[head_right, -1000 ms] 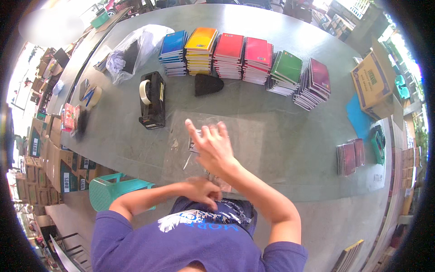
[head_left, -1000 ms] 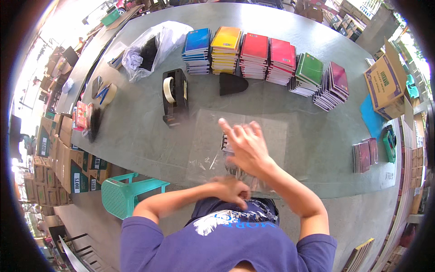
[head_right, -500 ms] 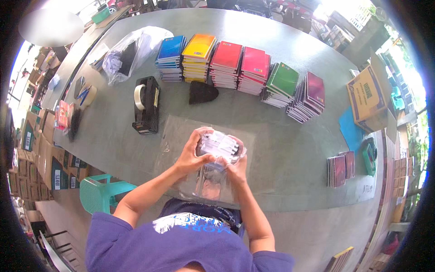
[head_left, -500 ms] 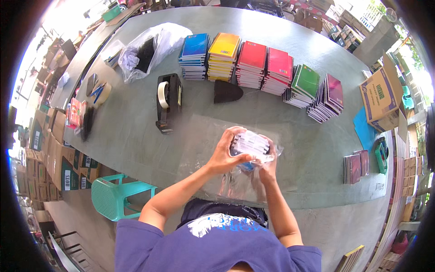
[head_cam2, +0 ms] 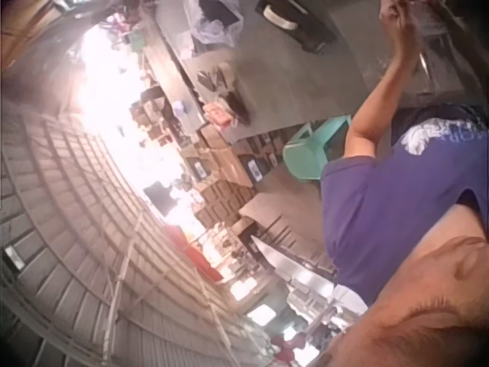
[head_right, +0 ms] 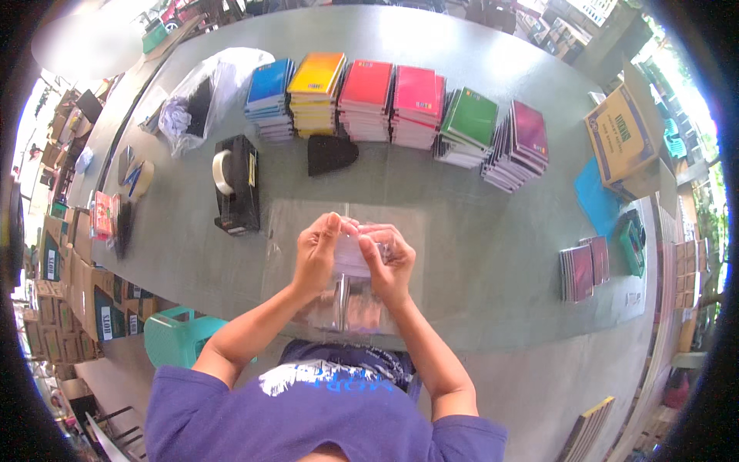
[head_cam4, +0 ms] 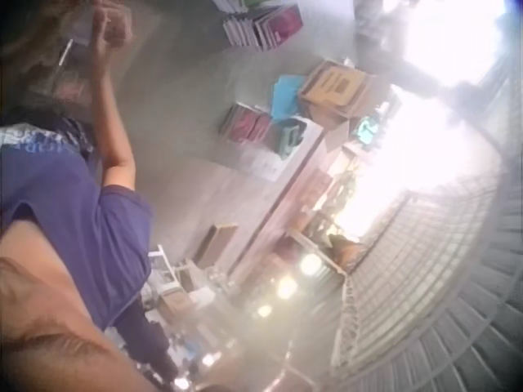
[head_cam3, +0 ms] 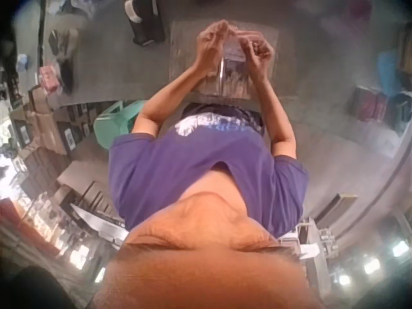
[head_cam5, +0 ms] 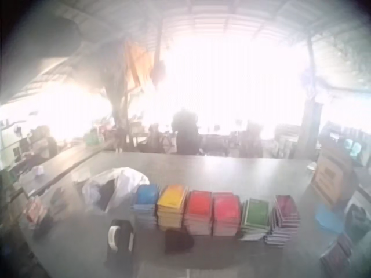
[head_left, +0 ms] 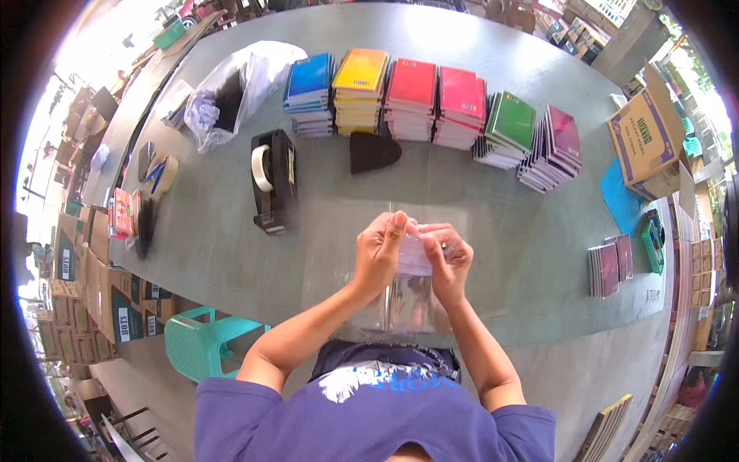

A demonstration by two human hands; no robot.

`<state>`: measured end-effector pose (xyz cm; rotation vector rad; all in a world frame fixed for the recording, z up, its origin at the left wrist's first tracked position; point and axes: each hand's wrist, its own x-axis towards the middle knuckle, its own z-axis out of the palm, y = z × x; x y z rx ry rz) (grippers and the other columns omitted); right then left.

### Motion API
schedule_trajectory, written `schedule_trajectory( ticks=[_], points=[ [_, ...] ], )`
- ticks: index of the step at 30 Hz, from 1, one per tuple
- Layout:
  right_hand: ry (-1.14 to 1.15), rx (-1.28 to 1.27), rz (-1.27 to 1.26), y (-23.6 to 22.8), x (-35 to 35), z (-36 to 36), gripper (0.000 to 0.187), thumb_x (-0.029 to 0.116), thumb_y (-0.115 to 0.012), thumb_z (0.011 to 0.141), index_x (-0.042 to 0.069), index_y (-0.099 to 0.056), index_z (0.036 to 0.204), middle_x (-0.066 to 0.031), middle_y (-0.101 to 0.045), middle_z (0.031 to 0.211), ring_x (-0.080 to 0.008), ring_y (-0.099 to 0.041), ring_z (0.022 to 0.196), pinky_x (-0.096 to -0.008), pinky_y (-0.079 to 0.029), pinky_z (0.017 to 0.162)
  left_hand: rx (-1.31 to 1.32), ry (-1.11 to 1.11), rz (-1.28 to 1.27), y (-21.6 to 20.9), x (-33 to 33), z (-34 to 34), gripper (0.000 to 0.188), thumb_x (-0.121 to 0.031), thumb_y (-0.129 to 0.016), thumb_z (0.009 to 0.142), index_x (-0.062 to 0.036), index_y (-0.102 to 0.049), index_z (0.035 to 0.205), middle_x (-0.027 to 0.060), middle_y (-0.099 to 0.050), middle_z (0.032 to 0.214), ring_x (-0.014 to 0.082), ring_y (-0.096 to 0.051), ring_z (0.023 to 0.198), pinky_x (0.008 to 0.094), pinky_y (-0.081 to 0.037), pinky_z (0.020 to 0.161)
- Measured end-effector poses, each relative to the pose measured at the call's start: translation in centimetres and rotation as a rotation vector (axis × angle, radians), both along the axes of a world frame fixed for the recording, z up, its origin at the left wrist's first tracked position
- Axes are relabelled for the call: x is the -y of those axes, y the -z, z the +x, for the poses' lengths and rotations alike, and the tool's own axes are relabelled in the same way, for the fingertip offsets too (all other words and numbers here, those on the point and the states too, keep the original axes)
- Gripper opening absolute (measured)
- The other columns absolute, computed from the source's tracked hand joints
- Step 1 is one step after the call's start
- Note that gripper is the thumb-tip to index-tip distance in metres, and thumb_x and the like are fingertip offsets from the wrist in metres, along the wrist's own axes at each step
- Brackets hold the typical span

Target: The person gathers notebooks of different colors, stacks them together, and places them into a plastic bag before sealing it with tape.

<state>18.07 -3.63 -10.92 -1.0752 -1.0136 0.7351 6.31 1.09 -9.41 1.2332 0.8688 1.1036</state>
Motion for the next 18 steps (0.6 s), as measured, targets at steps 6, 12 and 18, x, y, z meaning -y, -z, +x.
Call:
schedule_trajectory(
  ticks=[6, 12, 18],
  points=[
    [-0.104, -0.028, -0.065, 0.1, 0.5, 0.8, 0.022, 0.021, -0.061, 0.088, 0.0, -0.066, 0.084, -0.0133, -0.063, 0.097, -0.0212, -0.056, 0.098, -0.0315, -0.043, 0.085, -0.247, 0.121, -0.09, 0.9, -1.3, -1.2, 0.031, -0.03, -0.053, 0.093, -0.0025, -0.062, 0.084, 0.0072, -0.061, 0.081, 0.0151, -0.056, 0.073, 0.0268, -0.044, 0.067],
    [0.012, 0.093, 0.173, -3.1, 2.8, 5.4, 0.027, 0.023, -0.064, 0.085, 0.001, -0.063, 0.099, -0.0158, -0.059, 0.111, -0.026, -0.052, 0.11, -0.0346, -0.04, 0.092, -0.406, 0.142, 1.092, -7.9, -1.0, -6.3, 0.03, -0.036, -0.057, 0.088, -0.008, -0.062, 0.097, 0.0064, -0.063, 0.092, 0.0223, -0.058, 0.091, 0.0358, -0.042, 0.084],
    [0.153, 0.516, 0.015, 3.7, 6.1, 1.8, 0.029, 0.008, -0.067, 0.077, 0.005, -0.063, 0.105, -0.016, -0.054, 0.115, -0.0285, -0.054, 0.105, -0.0375, -0.046, 0.088, -0.971, 0.255, 1.365, -5.7, 0.9, -5.0, 0.03, -0.025, -0.065, 0.068, -0.0106, -0.065, 0.094, 0.0032, -0.063, 0.085, 0.0206, -0.055, 0.097, 0.0445, -0.031, 0.095]
  ],
)
